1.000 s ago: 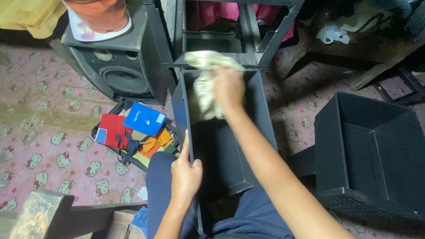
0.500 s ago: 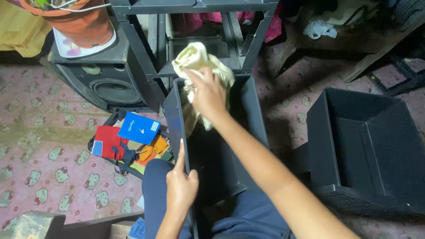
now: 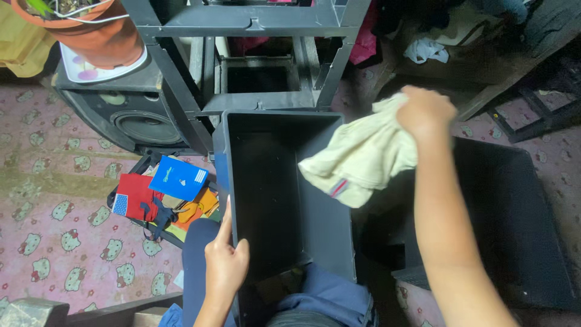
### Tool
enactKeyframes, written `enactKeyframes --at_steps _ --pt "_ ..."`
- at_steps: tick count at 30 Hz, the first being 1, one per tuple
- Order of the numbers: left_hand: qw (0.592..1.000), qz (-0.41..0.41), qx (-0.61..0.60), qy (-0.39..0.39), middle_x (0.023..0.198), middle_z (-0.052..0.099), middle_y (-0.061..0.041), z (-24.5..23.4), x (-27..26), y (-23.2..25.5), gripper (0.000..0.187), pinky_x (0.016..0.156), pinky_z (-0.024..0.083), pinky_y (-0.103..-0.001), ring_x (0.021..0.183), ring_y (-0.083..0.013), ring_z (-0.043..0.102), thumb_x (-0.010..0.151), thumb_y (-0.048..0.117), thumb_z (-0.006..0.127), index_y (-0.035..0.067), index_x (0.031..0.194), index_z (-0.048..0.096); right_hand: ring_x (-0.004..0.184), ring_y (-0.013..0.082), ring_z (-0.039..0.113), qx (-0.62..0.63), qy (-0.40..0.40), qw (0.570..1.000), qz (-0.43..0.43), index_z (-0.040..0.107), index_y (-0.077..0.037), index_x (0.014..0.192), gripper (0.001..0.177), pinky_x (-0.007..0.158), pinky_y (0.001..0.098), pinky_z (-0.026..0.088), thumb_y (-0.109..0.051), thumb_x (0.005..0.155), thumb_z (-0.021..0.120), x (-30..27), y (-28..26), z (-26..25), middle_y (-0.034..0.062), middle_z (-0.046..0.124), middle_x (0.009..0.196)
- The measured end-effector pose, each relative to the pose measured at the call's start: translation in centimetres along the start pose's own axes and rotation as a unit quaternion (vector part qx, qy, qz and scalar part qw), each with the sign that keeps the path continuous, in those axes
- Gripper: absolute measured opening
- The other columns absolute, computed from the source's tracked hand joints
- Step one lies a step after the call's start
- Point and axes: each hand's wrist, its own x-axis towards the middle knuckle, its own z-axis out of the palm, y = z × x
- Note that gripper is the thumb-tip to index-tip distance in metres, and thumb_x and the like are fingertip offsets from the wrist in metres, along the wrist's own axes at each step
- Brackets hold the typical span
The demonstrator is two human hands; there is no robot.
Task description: The person removes a black plastic drawer from a storage unit and wipes its interior and exterior surfaces with a cloth. The person then wipes the top of the storage unit and places the drawer back into the unit.
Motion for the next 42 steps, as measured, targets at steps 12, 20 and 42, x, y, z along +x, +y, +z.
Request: enactKeyframes --at_steps 12,20,42 --pt "0.998 -0.051 0.016 -0.013 0.105 0.080 -0.012 1.1 -0.8 -1.6 0.087 0.050 0.045 -0.031 0.045 -0.0178 0.050 0.074 -0.007 0.058 0.025 0.155 0.049 0.080 0.0191 0.073 0.522 -0.252 0.814 -0.034 0.072 0.002 0.100 0.036 0.076 0.0357 0.057 -0.015 0.071 0.084 -2.9 -4.1 7.1 0.0112 0.077 0.091" --pt "0.981 0.088 0.083 0.153 0.093 0.074 -0.017 -2.0 0.8 -10.7 0.028 0.073 0.054 -0.039 0.082 -0.0319 0.071 0.084 0.007 0.068 0.006 0.112 0.068 0.086 0.0151 0.064 0.511 0.052 0.825 -0.237 0.065 0.000 0.106 0.034 0.082 0.0332 0.054 -0.008 0.077 0.081 -14.7 -4.3 -1.2 0.0079 0.069 0.093" --pt "0.722 -0.365 -0.522 -0.269 0.104 0.075 -0.014 5.7 5.3 -30.9 0.048 0.063 0.061 -0.038 0.079 -0.0223 0.074 0.100 0.037 0.055 -0.002 0.123 0.069 0.081 0.0326 0.060 0.279 0.322 0.712 -0.558 0.060 -0.020 0.096 0.011 0.065 0.0448 0.050 -0.016 0.089 0.066 -23.0 0.7 18.0 0.0135 0.062 0.091"
